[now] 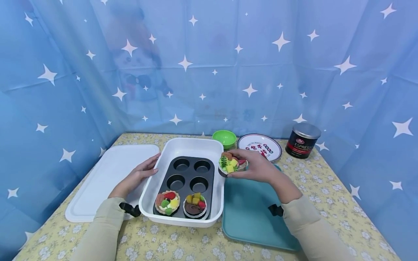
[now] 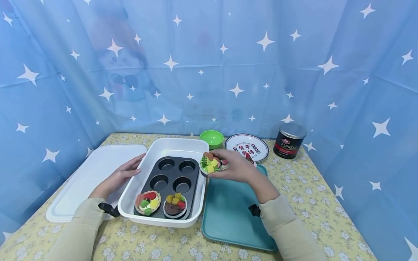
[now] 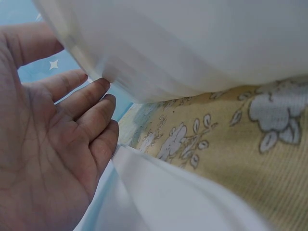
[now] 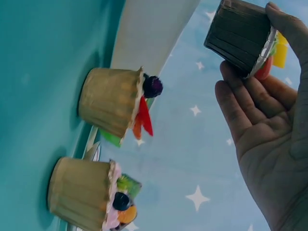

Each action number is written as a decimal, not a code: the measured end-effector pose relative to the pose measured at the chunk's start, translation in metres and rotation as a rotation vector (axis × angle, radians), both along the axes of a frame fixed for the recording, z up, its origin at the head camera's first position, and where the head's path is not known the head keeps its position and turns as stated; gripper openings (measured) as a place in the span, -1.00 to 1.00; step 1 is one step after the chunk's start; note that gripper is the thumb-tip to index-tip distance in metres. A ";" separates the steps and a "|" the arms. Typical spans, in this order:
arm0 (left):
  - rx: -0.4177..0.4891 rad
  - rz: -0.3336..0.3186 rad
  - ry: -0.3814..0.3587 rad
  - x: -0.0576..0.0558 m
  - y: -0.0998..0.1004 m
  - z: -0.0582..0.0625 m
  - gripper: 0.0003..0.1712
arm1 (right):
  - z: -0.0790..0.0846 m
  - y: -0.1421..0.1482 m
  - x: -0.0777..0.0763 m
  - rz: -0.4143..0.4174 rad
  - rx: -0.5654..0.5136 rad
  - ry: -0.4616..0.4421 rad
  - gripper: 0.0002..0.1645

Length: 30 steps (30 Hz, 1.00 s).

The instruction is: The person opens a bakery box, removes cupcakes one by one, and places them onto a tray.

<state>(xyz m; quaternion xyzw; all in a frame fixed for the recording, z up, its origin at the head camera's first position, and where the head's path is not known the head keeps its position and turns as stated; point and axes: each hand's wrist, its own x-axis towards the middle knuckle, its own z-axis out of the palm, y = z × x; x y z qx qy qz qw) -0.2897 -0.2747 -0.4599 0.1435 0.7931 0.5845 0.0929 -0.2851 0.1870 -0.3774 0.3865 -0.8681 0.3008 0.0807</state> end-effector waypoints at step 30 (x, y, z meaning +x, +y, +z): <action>0.004 0.006 -0.011 0.000 0.000 0.000 -0.19 | -0.013 0.031 0.000 -0.058 0.143 -0.166 -0.08</action>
